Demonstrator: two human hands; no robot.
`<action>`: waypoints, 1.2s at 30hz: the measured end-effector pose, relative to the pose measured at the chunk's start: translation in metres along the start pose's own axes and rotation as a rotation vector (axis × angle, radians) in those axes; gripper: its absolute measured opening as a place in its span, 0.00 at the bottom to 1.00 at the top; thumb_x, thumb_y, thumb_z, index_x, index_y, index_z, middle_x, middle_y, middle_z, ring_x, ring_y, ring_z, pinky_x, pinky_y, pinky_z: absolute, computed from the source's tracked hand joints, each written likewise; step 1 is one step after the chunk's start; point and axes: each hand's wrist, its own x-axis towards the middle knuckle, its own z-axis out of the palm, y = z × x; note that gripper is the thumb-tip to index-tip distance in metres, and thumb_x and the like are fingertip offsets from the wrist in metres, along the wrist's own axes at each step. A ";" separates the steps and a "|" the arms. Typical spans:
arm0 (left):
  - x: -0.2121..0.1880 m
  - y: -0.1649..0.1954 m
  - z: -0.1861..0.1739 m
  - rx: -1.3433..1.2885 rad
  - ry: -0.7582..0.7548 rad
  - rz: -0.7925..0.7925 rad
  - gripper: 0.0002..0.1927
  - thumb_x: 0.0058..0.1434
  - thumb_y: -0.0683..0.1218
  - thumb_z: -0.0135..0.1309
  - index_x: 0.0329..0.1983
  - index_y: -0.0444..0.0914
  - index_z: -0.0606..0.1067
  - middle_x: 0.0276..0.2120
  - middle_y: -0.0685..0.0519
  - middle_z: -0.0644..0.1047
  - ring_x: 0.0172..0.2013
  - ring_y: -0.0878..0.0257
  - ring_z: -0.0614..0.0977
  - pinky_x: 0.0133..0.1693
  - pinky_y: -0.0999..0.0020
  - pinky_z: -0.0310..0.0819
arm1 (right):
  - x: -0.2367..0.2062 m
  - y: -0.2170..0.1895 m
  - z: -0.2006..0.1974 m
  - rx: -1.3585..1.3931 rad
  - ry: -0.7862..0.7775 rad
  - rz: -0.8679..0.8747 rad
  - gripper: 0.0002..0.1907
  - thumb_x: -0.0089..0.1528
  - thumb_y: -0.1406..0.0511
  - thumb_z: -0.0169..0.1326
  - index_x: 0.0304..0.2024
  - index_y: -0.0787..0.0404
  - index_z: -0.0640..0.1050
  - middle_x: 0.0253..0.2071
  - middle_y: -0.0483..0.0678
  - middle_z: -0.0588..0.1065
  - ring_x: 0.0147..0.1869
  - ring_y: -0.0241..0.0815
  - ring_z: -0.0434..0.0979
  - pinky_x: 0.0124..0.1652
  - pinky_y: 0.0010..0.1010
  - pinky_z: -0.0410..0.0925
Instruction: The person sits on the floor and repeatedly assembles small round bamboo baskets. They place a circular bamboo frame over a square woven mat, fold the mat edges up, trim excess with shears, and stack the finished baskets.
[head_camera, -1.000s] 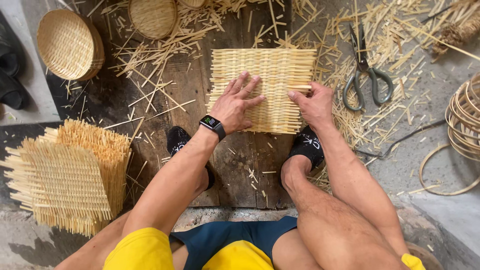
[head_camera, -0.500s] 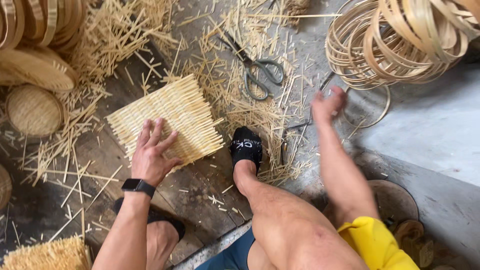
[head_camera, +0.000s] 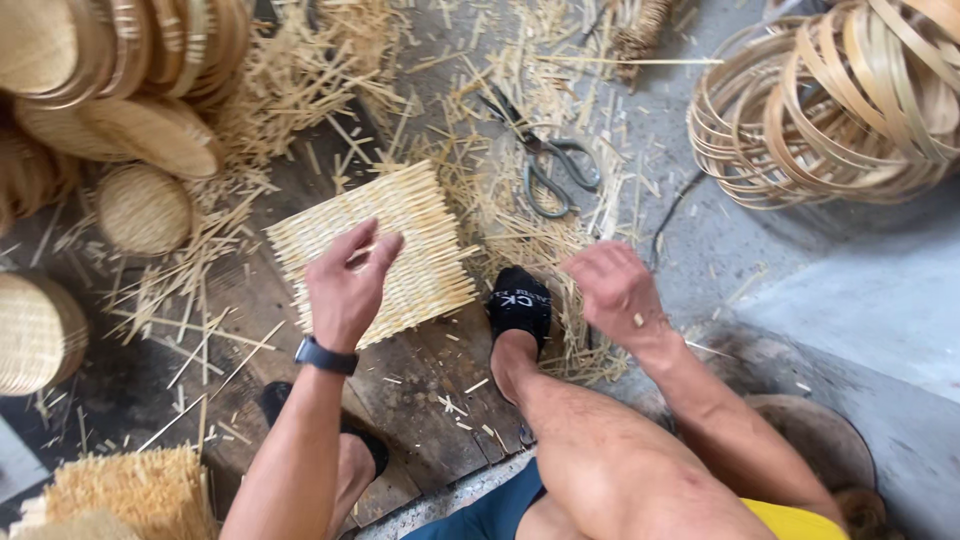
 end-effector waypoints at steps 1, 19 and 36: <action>0.005 0.007 -0.004 -0.264 0.001 -0.127 0.34 0.60 0.66 0.58 0.59 0.37 0.76 0.51 0.45 0.82 0.51 0.57 0.85 0.53 0.60 0.81 | 0.017 -0.017 -0.011 0.005 -0.036 -0.156 0.18 0.50 0.76 0.54 0.42 0.60 0.81 0.42 0.50 0.78 0.53 0.51 0.79 0.60 0.45 0.70; -0.069 0.038 -0.072 -1.358 -0.173 -0.021 0.10 0.65 0.45 0.56 0.43 0.33 0.77 0.22 0.57 0.70 0.20 0.69 0.66 0.21 0.73 0.57 | 0.170 -0.149 -0.059 0.331 0.047 -0.362 0.11 0.63 0.67 0.67 0.47 0.63 0.83 0.37 0.50 0.78 0.35 0.44 0.79 0.36 0.30 0.72; -0.063 0.035 -0.119 -1.115 0.417 -0.191 0.19 0.66 0.57 0.55 0.47 0.37 0.78 0.37 0.60 0.72 0.40 0.67 0.73 0.45 0.56 0.77 | 0.185 -0.212 -0.117 0.500 -0.501 -0.305 0.08 0.59 0.68 0.63 0.41 0.55 0.86 0.31 0.43 0.79 0.33 0.33 0.75 0.31 0.26 0.70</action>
